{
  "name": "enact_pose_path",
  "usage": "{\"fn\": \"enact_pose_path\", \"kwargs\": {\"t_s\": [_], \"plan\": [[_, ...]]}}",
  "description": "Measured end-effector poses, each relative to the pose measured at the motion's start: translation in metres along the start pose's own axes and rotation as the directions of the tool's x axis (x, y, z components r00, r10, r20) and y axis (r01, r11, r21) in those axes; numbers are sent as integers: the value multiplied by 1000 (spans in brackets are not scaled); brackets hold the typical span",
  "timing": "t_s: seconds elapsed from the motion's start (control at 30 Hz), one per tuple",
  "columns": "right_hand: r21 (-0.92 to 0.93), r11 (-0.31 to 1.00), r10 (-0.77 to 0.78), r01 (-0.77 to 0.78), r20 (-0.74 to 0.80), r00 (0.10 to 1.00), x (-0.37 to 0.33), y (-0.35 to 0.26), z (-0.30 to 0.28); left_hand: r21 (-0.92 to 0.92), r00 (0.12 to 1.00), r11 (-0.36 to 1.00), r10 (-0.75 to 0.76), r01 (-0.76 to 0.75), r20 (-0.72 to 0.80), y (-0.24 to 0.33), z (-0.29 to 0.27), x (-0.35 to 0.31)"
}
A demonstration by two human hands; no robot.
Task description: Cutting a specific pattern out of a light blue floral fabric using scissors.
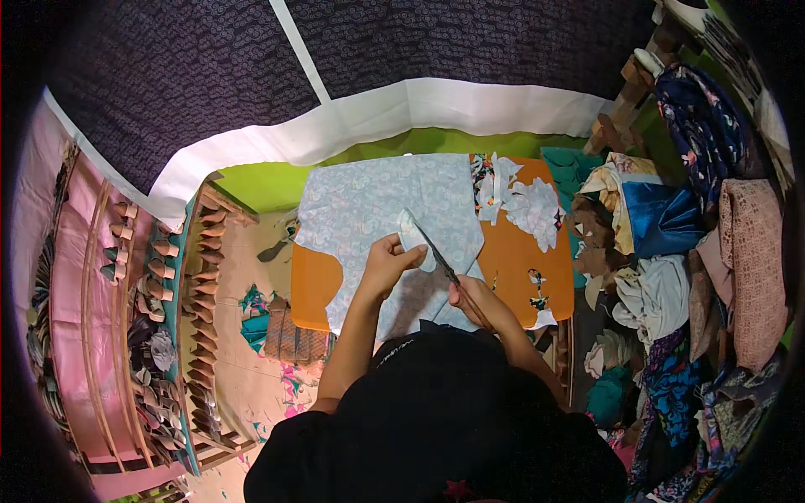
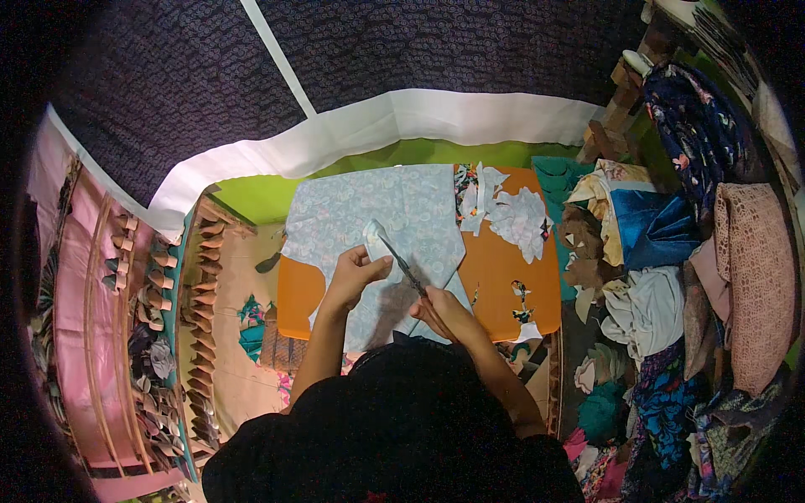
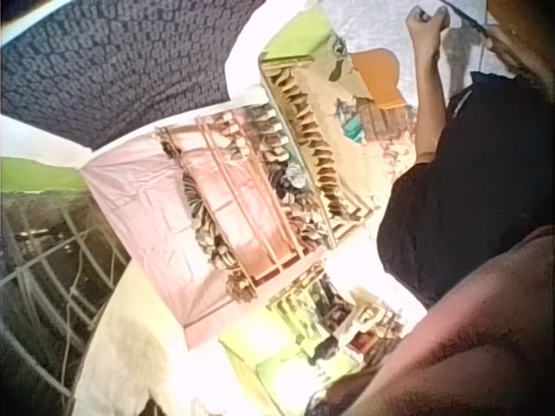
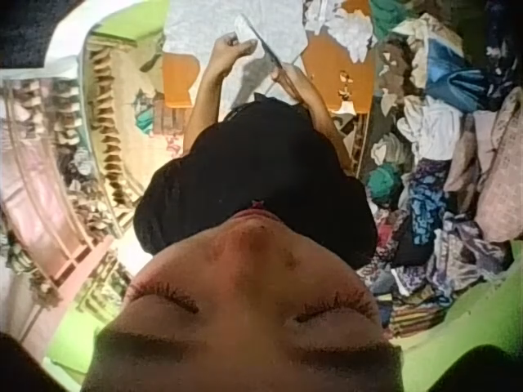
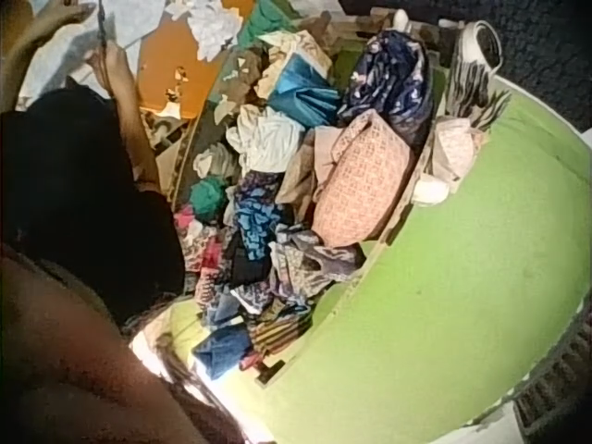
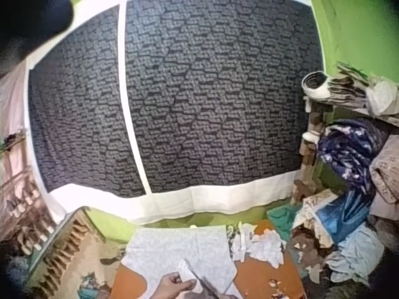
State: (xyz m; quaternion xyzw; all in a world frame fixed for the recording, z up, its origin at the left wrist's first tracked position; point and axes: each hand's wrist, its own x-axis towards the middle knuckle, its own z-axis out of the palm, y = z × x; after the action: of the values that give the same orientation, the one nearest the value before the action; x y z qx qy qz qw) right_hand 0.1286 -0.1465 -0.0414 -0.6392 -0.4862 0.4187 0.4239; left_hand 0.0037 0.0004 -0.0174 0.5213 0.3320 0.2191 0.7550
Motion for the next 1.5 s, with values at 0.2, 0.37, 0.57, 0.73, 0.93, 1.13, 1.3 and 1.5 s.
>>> {"fn": "enact_pose_path", "kwargs": {"t_s": [0.2, 0.37, 0.57, 0.73, 0.93, 1.13, 1.3, 1.5], "plan": [[473, 878, 29, -74, 102, 994, -3, -12, 1, -8, 998, 998, 59, -59, 2, -1, 3, -1], [300, 949, 51, -94, 149, 987, -1, -9, 0, -14, 998, 998, 67, -68, -17, 1, 6, -2], [284, 949, 106, -139, 130, 986, 0, -1, 5, -23, 997, 997, 77, -77, -22, 0, 6, -1], [337, 921, 151, -195, 153, 977, 1, 2, 6, -19, 997, 997, 80, -80, -12, 1, 7, -1], [459, 853, 198, -250, 160, 967, 1, -1, 7, -13, 998, 998, 66, -66, -4, 0, 8, -2], [678, 667, 194, -309, 243, 950, 1, 8, 11, -7, 998, 999, 53, -53, 21, 1, 9, -3], [511, 825, 160, -243, 201, 966, 2, 14, 7, 13, 998, 998, 62, -63, 32, 0, 10, -3], [350, 908, 175, -231, 185, 967, 1, 3, 2, 4, 998, 998, 56, -56, 18, 3, 9, -5]]}}
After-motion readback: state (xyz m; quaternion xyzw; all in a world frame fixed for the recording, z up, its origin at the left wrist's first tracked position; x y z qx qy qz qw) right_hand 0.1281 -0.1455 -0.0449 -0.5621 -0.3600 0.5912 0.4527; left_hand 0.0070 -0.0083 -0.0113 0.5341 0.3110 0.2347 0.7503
